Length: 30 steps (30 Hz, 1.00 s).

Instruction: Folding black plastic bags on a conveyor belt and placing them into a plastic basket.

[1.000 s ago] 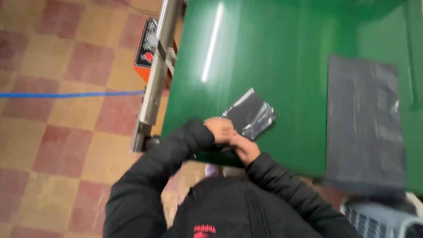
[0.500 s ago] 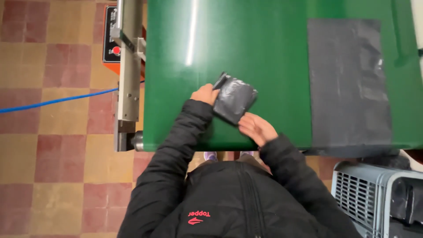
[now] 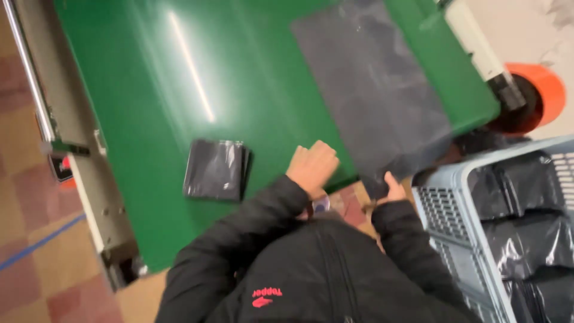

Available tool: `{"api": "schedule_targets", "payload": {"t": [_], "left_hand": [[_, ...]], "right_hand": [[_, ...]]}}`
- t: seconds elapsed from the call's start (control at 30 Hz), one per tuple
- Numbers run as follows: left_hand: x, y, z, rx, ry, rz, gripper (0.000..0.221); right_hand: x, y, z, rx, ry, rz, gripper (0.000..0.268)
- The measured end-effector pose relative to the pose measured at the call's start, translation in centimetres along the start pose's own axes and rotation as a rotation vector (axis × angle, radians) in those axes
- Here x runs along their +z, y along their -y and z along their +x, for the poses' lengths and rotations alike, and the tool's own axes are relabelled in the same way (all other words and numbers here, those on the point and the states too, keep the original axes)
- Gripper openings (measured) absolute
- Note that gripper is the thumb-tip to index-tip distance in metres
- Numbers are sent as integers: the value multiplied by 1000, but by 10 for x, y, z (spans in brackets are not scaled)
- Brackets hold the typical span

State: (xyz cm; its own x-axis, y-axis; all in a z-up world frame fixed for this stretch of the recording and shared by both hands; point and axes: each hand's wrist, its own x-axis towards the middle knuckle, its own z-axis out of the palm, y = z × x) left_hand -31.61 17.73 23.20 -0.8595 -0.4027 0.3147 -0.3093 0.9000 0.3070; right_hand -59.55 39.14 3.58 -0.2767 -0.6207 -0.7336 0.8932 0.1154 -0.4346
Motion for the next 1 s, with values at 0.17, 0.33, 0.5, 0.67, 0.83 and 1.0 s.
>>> {"api": "schedule_targets", "payload": {"t": [0.17,0.33,0.5,0.67,0.83,1.0], "left_hand": [[134,-34,84,407,-280,-232,33],[78,-27,90,199,42,-528,38],[-17,-1,80,58,72,-704,38],[-5,79,104,-459,-88,-851,19],[116,210,132,-686,-253,-748,34],[155,237,132,-851,-236,-400,38]], "right_hand": [[23,26,-45,-558,285,-102,57],[-54,59,-15,-784,34,-813,61],[-44,145,17,-440,672,355,26],[109,208,14,-1044,162,-928,34],[192,264,156,-1049,387,-1133,40],[207,278,242,-868,111,-1466,54]]}}
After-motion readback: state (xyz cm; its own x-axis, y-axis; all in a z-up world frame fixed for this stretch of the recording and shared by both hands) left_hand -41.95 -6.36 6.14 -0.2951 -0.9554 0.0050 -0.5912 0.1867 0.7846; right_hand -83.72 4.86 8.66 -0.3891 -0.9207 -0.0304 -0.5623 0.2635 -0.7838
